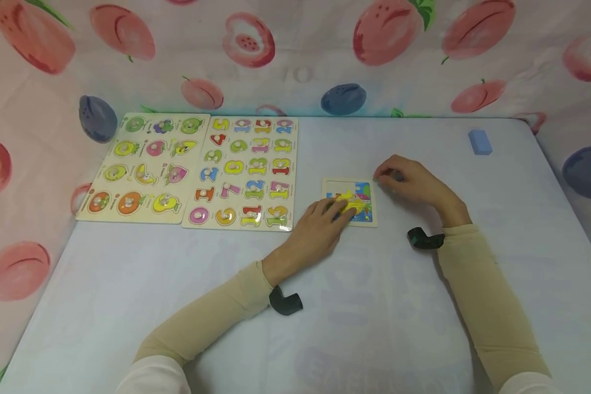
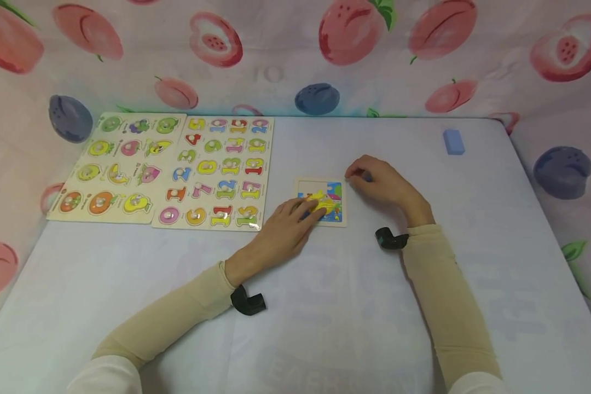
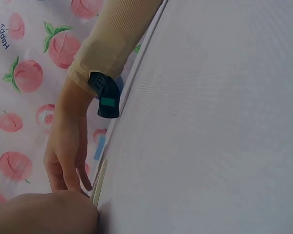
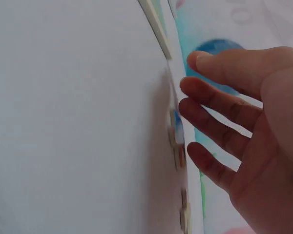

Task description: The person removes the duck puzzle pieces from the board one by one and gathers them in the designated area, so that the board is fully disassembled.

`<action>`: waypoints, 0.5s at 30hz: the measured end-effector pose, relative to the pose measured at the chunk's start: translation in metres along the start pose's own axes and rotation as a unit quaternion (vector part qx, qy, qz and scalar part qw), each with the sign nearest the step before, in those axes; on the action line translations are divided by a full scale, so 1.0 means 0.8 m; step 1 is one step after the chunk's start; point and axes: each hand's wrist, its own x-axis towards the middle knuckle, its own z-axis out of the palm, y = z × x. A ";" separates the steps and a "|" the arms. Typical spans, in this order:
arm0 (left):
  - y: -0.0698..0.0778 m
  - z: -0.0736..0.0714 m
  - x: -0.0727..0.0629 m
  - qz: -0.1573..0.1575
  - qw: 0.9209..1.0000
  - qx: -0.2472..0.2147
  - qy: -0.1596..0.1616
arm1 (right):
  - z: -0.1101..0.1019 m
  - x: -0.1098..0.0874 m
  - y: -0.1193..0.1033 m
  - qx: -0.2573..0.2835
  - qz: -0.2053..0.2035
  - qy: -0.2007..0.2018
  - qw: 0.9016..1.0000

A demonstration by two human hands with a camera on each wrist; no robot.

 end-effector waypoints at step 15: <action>-0.001 0.002 0.000 0.006 1.000 0.010 0.000 | 0.019 0.009 -0.026 0.026 -0.022 -0.074 0.997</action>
